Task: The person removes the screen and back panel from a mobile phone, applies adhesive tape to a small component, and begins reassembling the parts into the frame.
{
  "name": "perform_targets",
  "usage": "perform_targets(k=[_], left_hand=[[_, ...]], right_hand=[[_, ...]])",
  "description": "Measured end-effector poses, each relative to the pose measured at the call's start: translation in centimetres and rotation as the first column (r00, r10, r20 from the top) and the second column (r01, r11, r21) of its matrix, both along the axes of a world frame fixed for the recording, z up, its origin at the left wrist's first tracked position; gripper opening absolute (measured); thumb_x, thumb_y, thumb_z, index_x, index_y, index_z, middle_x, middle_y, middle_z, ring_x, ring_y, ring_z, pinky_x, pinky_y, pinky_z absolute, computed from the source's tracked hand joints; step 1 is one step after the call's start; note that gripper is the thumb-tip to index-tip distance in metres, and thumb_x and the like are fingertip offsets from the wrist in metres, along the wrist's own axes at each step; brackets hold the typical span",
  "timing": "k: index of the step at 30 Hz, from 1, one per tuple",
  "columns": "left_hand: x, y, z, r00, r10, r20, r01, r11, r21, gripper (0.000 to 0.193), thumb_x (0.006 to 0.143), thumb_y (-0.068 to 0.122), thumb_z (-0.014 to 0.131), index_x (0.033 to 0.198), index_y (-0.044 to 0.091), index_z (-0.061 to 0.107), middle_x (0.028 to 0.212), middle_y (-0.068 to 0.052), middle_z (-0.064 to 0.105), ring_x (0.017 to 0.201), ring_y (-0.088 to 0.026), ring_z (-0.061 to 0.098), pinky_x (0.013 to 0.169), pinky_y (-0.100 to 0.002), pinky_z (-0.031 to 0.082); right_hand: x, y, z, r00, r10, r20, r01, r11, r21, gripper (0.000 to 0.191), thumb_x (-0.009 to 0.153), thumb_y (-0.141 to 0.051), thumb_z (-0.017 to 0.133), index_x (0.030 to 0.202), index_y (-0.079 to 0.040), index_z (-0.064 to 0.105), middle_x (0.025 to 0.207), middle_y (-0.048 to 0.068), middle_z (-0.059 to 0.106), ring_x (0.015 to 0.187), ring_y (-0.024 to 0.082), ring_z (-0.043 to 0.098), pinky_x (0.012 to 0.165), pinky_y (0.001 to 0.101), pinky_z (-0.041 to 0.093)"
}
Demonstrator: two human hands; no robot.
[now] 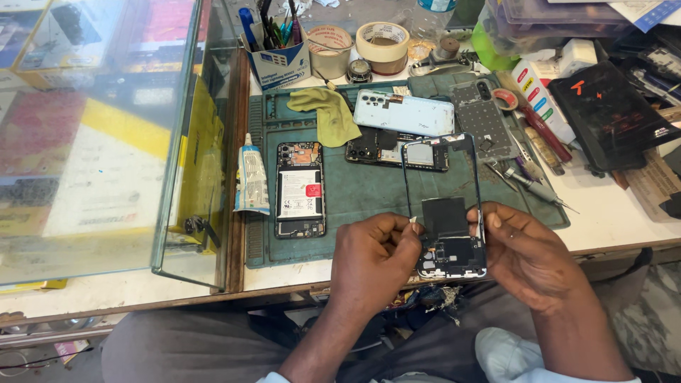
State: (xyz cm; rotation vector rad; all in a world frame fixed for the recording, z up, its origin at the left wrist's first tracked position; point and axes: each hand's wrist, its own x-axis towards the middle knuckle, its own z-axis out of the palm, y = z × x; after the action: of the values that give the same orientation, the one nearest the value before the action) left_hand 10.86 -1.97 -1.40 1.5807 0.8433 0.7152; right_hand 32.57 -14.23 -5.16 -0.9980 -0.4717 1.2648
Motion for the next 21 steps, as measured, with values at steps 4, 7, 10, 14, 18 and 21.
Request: perform_targets(k=[4,7,10,14,18,21], left_hand=[[0.0,0.0,0.1,1.0,-0.007,0.011,0.007,1.0,0.002,0.017,0.088,0.015,0.069,0.089,0.001,0.079,0.06,-0.003,0.072,0.05,-0.003,0.062,0.048,-0.024,0.048],[0.0,0.0,0.2,1.0,-0.013,-0.013,0.013,1.0,0.001,0.017,0.088,0.016,0.07,0.09,0.001,0.079,0.059,-0.003,0.072,0.049,-0.003,0.061,0.047,-0.024,0.048],[0.0,-0.1,0.3,1.0,-0.017,-0.003,0.017,1.0,0.005,0.017,0.088,0.015,0.069,0.089,0.001,0.079,0.059,-0.003,0.071,0.048,-0.003,0.06,0.046,-0.024,0.047],[-0.1,0.1,0.2,1.0,-0.021,-0.004,0.021,1.0,0.007,0.016,0.089,0.014,0.07,0.087,0.0,0.078,0.056,-0.002,0.069,0.046,-0.003,0.056,0.044,-0.024,0.043],[-0.1,0.2,-0.1,1.0,-0.025,-0.009,0.025,1.0,-0.007,0.015,0.089,0.013,0.071,0.085,0.0,0.078,0.055,-0.001,0.066,0.046,-0.002,0.053,0.043,-0.024,0.041],[0.0,0.4,-0.5,0.999,-0.033,0.017,0.034,0.997,-0.067,0.017,0.091,0.013,0.071,0.085,-0.001,0.077,0.055,0.0,0.065,0.047,-0.002,0.053,0.043,-0.024,0.04]], right_hand=[[0.6,-0.3,0.0,0.947,0.193,-0.257,-0.139,0.967,0.213,0.022,0.109,-0.006,0.059,0.122,0.011,0.064,0.107,0.021,0.072,0.08,0.021,0.071,0.057,0.0287,0.058],[0.6,-0.3,-0.5,0.999,0.041,0.0,-0.041,0.999,0.02,0.019,0.105,-0.014,0.06,0.114,0.002,0.065,0.099,0.012,0.07,0.088,0.019,0.069,0.073,0.0335,0.055],[0.7,-0.3,-0.7,0.994,0.1,0.037,-0.101,0.995,0.027,0.018,0.106,-0.016,0.059,0.109,0.001,0.063,0.1,0.009,0.069,0.093,0.02,0.067,0.08,0.0368,0.054],[0.1,-0.3,-0.4,0.989,0.101,0.104,-0.096,0.994,-0.055,0.021,0.105,-0.02,0.058,0.108,0.0,0.063,0.099,0.007,0.067,0.095,0.018,0.065,0.083,0.0376,0.053],[-0.3,-0.3,0.1,0.992,0.094,0.083,-0.089,0.994,-0.059,0.023,0.103,-0.023,0.057,0.11,-0.001,0.061,0.102,0.008,0.069,0.095,0.018,0.065,0.082,0.0364,0.054],[-0.3,-0.4,0.8,0.991,0.034,0.128,-0.017,0.992,-0.128,0.035,0.106,-0.027,0.056,0.12,0.004,0.065,0.1,0.016,0.071,0.091,0.025,0.07,0.054,0.0295,0.042]])
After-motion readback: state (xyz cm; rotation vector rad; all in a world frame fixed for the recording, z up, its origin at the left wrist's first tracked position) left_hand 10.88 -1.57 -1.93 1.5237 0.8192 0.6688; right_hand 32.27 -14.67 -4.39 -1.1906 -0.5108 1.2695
